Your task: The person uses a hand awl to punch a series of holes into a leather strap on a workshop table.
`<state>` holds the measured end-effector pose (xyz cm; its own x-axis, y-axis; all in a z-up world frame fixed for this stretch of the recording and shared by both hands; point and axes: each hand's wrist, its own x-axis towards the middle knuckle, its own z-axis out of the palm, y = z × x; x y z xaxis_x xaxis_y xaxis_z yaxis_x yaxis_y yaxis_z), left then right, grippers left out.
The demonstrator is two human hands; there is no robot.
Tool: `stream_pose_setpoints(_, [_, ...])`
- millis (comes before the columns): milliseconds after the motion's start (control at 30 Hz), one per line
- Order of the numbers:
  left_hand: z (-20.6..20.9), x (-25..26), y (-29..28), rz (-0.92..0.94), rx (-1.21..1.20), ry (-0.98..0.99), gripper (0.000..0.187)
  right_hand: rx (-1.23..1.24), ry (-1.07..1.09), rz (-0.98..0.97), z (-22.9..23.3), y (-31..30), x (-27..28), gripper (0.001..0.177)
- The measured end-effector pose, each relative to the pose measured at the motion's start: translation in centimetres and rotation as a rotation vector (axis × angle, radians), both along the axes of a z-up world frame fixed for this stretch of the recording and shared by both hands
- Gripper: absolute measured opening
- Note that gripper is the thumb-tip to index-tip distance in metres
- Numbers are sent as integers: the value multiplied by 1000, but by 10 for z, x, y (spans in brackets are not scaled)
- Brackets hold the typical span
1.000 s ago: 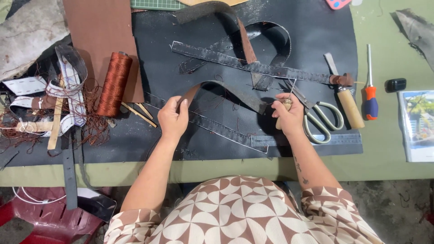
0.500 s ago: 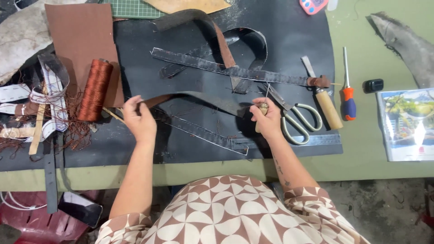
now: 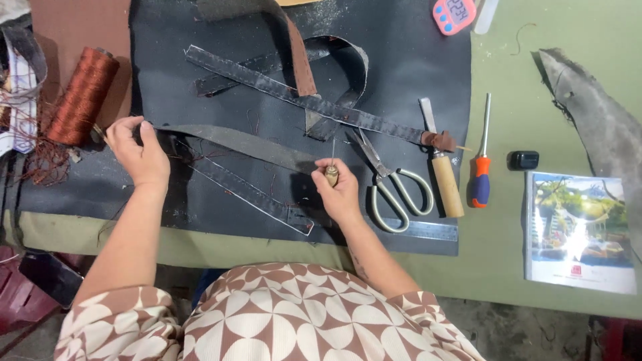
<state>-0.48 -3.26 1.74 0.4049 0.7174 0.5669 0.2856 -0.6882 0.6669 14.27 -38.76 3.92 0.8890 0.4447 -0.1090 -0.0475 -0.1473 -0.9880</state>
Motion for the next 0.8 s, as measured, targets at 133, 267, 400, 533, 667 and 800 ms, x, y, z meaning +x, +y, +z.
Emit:
stream_pose_setpoints(133, [0,1,1,25,-30,80,13,37,-3,42,-1,-3,1,11])
stream_pose_setpoints(267, [-6,1,5,18,-6,67,10,40,11,61,-1,-3,2,9])
stream_pose_setpoints(400, [-5,0,6,-7,41,40,11,-17,24,67,1,-4,7,12])
stream_pose_setpoints(533, [-14,-7,11,-21,-7,-19,11,61,49,-13,-19,-2,7,8])
stream_pose_setpoints(667, [-18,-8,16,-65,-24,-111,13,-7,-41,46,-35,-2,15,15])
stream_pose_setpoints(800, [-18,-5,20,-69,-33,-112,19,-168,-572,27,54,20,82,13])
